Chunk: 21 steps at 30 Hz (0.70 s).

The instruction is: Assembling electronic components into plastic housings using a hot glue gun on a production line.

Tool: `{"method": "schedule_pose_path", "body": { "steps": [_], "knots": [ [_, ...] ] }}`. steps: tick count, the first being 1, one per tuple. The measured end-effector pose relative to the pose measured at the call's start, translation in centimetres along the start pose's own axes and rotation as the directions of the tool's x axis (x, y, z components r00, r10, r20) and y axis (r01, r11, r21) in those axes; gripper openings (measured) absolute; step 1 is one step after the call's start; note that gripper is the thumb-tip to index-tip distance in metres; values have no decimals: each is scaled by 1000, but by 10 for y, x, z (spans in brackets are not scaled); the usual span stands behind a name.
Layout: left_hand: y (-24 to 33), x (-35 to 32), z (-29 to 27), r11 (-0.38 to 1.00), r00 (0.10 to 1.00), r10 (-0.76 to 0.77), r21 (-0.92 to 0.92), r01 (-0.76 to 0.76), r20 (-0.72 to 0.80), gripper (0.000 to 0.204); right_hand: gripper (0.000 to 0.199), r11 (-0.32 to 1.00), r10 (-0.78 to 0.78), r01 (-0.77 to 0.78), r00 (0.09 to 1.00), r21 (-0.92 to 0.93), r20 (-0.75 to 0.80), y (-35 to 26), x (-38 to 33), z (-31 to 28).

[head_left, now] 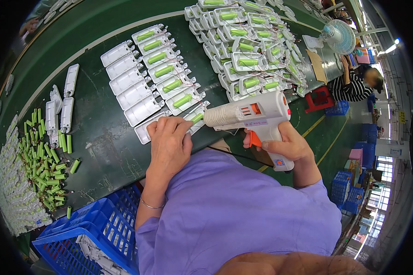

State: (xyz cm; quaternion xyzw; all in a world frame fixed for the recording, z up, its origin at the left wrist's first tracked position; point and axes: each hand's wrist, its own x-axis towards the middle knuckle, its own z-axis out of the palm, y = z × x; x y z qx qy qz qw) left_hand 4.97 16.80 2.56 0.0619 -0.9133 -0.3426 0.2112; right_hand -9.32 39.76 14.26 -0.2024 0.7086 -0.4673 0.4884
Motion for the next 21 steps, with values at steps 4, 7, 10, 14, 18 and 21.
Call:
{"method": "schedule_pose_path", "body": {
  "steps": [4, 7, 10, 14, 18, 21],
  "knots": [
    [4, 0, 0, 999, 1000, -11, 30, 10, 3, 35, 54, 1000, 5, -5, 1000, -4, -19, 2, 0, 2],
    [2, -2, 4, 998, 1000, -27, 64, 27, 3, 41, 52, 1000, -18, 18, 1000, 7, -21, 4, 2, 4],
    [-1, 0, 4, 997, 1000, -14, 71, 13, 12, 41, 50, 1000, 11, -11, 999, -3, -31, 4, 2, 3],
    [-1, 1, 3, 998, 1000, -8, 64, 6, 27, 40, 49, 1000, 6, -6, 1000, -27, -9, 5, 5, 2],
    [-2, 1, 3, 999, 1000, -3, 51, 2, 26, 39, 52, 1000, 7, -7, 1000, 13, -29, 5, 4, 4],
    [-1, 1, 2, 998, 1000, -5, 56, 3, 30, 39, 53, 998, -10, 14, 997, 58, -71, 0, 3, 9]
  ]
}}
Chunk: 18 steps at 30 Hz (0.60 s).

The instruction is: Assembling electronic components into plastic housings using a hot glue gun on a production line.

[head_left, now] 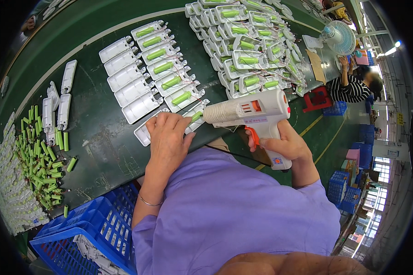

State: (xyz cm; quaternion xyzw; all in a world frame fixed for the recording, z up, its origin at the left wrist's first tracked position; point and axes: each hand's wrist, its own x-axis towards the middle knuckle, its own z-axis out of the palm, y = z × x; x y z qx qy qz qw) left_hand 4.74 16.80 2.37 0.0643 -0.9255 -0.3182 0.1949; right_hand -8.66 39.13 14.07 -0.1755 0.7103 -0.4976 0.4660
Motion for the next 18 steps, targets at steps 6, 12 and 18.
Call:
{"method": "schedule_pose_path", "body": {
  "steps": [6, 12, 18],
  "knots": [
    [0, 0, 1, 1000, 1000, -7, -11, 7, 2, 38, 54, 1000, 3, -3, 1000, 3, 10, 0, 6, -2],
    [0, -1, 2, 1000, 1000, -19, -5, 19, 9, 38, 46, 995, -45, 46, 999, 83, -12, -9, 3, 3],
    [-2, 2, 0, 1000, 1000, -17, -15, 17, 7, 39, 51, 998, -1, -2, 999, 64, 47, -9, 7, 5]
  ]
}}
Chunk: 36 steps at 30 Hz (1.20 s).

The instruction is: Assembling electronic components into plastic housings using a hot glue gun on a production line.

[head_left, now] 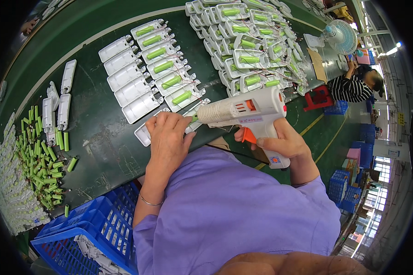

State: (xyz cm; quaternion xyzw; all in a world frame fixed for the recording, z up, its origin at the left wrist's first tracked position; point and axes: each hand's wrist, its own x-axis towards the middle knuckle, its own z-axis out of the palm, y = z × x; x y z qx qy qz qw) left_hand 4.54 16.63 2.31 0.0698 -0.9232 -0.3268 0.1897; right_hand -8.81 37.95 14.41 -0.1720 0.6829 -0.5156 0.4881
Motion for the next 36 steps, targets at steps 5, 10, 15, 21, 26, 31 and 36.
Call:
{"method": "schedule_pose_path", "body": {
  "steps": [5, 10, 15, 21, 26, 31, 36],
  "knots": [
    [2, 0, -3, 1000, 1000, 0, 29, 0, -3, 38, 68, 999, 5, -5, 1000, -53, 3, -2, -8, -11],
    [-6, 15, -31, 999, 988, -24, 43, 31, -152, 37, 64, 921, -275, 304, 951, 246, -145, 3, -12, -14],
    [-51, 101, -85, 928, 932, 69, 367, 71, -356, 26, 67, 757, -414, 501, 865, 420, -285, 14, -12, -26],
    [-119, 176, -64, 833, 993, 0, 549, 68, -122, 13, 69, 616, -476, 609, 793, 500, -380, 42, -19, -47],
    [-137, 200, -38, 736, 990, 122, 675, -46, -66, 10, 69, 513, -480, 695, 719, 503, -503, 57, -25, -67],
    [-137, 216, -36, 710, 991, 134, 694, -116, 29, 10, 69, 542, -496, 691, 723, 479, -481, 57, -25, -84],
    [-137, 224, -38, 735, 992, 67, 667, -122, 108, 11, 68, 457, -530, 739, 674, 496, -515, 64, -23, -92]
  ]
}}
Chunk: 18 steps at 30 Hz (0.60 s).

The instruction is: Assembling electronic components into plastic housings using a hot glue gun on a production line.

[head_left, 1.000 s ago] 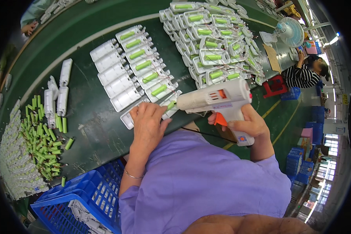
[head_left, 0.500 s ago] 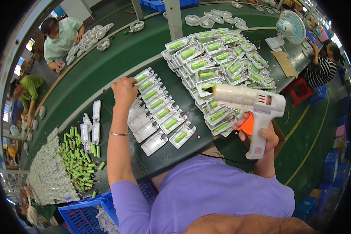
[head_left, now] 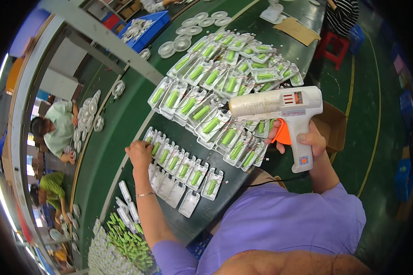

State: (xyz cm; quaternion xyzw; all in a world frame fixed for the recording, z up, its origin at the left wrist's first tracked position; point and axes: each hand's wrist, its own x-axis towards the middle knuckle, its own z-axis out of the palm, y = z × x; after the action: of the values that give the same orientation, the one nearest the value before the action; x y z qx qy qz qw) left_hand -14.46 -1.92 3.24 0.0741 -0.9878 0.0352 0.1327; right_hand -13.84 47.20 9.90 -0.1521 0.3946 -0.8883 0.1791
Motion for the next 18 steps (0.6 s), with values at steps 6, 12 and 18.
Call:
{"method": "schedule_pose_path", "body": {
  "steps": [6, 12, 18],
  "knots": [
    [-6, -1, 4, 997, 997, 70, -16, -70, -34, 10, 66, 999, -33, 33, 999, -19, 4, -3, -3, -10],
    [-32, 14, -28, 959, 971, -136, -271, 79, -196, 14, 69, 994, -112, 111, 993, -24, -42, -8, -6, -22],
    [96, 77, -126, 878, 925, 112, -400, -262, -362, 11, 69, 990, -143, 142, 987, -20, -67, -14, -3, -29]
  ]
}}
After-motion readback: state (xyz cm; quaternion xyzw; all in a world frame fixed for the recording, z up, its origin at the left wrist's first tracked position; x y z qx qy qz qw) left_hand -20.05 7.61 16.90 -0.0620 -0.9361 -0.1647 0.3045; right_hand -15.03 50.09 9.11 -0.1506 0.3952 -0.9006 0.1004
